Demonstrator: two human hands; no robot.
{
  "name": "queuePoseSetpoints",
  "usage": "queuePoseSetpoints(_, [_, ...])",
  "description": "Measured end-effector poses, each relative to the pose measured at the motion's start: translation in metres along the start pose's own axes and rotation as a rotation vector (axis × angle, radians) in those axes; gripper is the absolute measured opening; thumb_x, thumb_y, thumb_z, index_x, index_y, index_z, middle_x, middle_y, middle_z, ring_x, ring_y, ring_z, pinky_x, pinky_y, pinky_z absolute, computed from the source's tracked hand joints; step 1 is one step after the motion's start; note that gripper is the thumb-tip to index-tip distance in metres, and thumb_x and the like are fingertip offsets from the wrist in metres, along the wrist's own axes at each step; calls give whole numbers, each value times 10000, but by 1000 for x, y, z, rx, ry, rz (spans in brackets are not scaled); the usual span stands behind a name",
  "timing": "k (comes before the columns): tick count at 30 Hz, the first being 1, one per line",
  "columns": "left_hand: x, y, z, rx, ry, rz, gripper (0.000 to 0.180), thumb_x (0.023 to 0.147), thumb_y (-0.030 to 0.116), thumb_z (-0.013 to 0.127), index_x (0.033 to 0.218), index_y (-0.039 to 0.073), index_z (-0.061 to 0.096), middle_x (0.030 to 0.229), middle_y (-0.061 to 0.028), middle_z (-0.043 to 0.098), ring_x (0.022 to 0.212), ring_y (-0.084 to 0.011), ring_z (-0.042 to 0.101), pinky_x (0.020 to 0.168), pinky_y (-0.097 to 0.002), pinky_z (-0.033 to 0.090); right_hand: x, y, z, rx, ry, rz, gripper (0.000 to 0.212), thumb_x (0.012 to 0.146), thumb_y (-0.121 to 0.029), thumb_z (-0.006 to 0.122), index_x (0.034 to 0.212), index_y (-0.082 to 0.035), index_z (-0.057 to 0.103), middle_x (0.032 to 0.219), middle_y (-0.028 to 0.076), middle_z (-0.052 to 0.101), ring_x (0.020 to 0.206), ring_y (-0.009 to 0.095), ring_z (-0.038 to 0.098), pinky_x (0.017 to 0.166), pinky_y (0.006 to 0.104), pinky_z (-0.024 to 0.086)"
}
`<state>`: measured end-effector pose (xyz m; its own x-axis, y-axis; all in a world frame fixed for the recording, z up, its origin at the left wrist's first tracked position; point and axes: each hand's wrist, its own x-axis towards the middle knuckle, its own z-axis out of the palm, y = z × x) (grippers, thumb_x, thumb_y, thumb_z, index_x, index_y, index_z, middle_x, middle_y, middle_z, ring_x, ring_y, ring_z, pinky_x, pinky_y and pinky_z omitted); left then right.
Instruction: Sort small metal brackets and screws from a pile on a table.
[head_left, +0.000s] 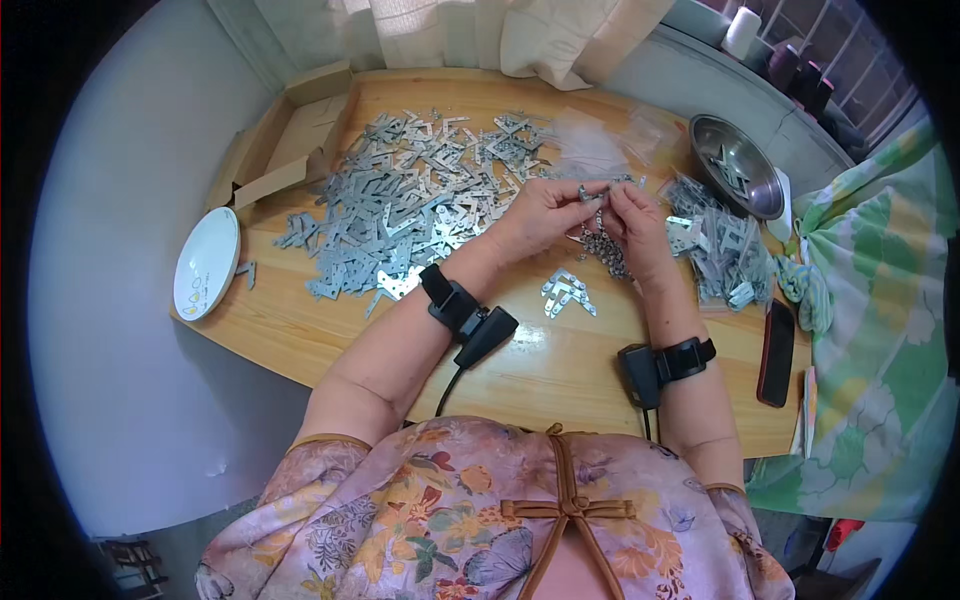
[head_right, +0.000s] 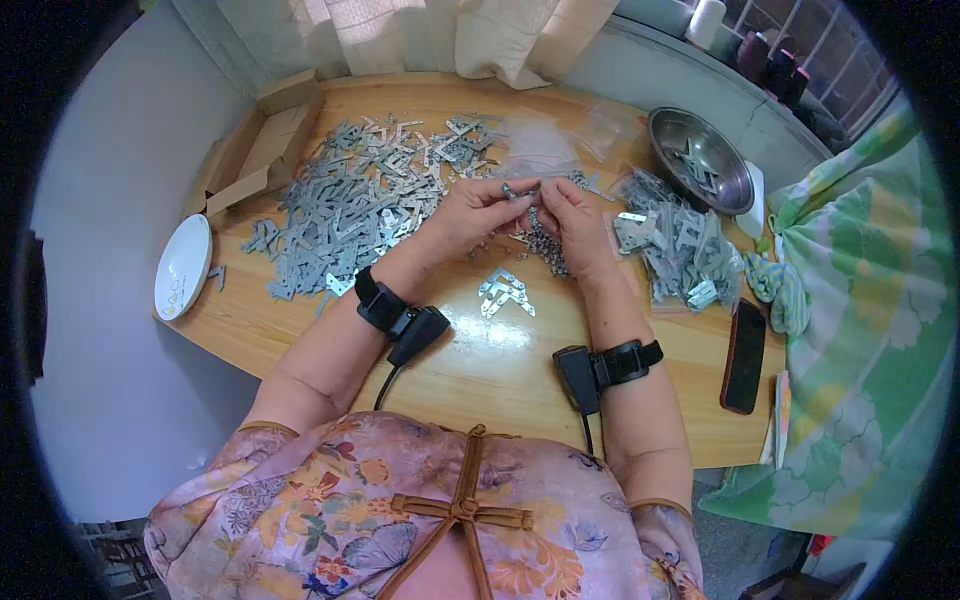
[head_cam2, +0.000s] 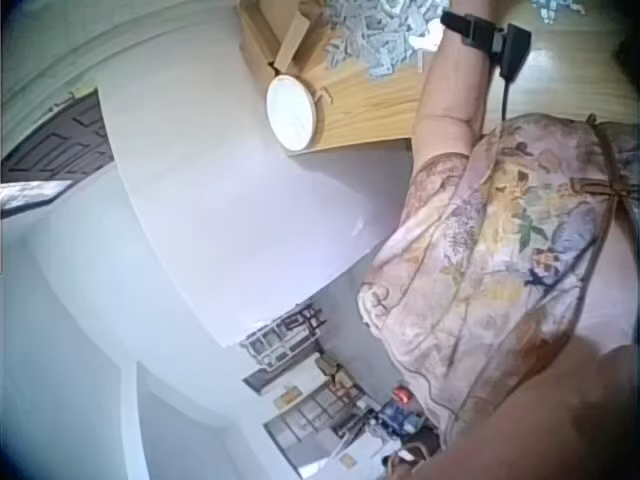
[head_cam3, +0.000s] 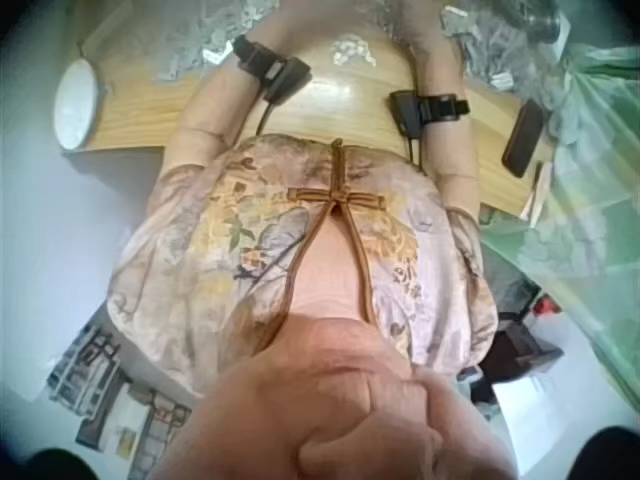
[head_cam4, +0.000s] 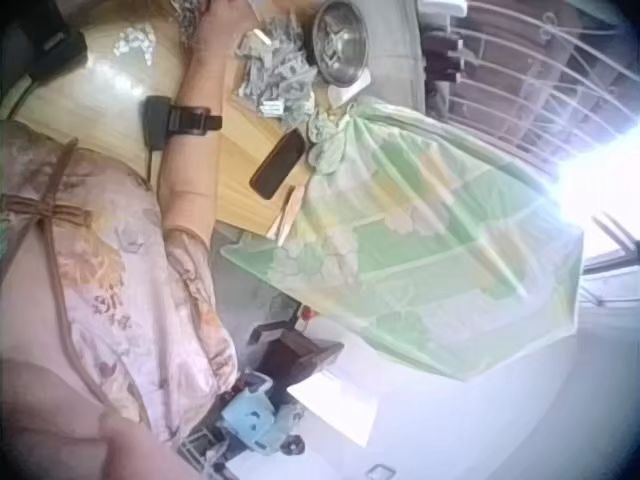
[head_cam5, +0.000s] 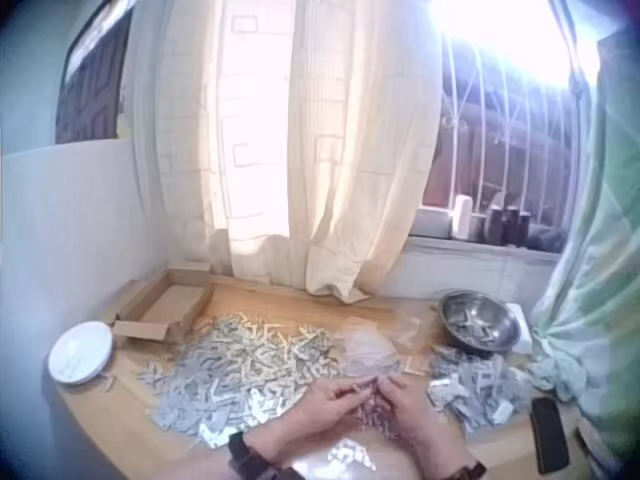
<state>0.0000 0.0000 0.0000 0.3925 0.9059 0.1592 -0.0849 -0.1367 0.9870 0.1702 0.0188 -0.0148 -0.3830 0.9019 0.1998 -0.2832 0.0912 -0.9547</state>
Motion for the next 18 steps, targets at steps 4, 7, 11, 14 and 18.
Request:
queuePoseSetpoints(4, [0, -3, -1, -21, -20, 56, 317, 858, 133, 556, 1173, 93, 543, 761, 17, 591, 699, -25, 529, 568, -157, 437, 1, 3, -2, 108, -26, 45, 212, 880, -269, 508, 819, -68, 542, 598, -29, 451, 489, 41, 341, 443, 179, 238])
queuePoseSetpoints(7, [-1, -1, 1, 0, -15, 73, 326, 856, 130, 556, 1181, 102, 536, 764, 18, 591, 697, -29, 530, 581, -167, 456, 3, 9, -4, 167, -5, 29, 178, 870, -243, 530, 822, -72, 544, 602, -32, 453, 496, 44, 349, 452, 182, 252])
queuePoseSetpoints(11, [-2, 0, 0, 42, -12, 78, 342, 854, 133, 560, 1194, 116, 526, 770, 17, 593, 689, -36, 533, 608, -179, 476, 4, 11, 0, 248, 95, 4, 110, 847, -178, 573, 831, -72, 548, 630, -27, 473, 539, 62, 393, 492, 197, 311])
queuePoseSetpoints(14, [-1, 0, 3, -2, -15, 49, 347, 853, 141, 562, 1197, 119, 523, 765, 18, 595, 682, -32, 530, 598, -178, 471, 4, 10, -2, 299, 110, 29, 96, 837, -155, 586, 840, -66, 550, 652, -15, 496, 574, 81, 430, 529, 214, 356])
queuePoseSetpoints(18, [-2, 3, 3, 25, -29, 41, 348, 855, 148, 559, 1200, 125, 521, 765, 19, 598, 678, -27, 526, 595, -176, 468, 3, 8, -3, 297, 106, 33, 103, 833, -152, 591, 842, -58, 551, 666, -3, 512, 586, 94, 456, 539, 224, 376])
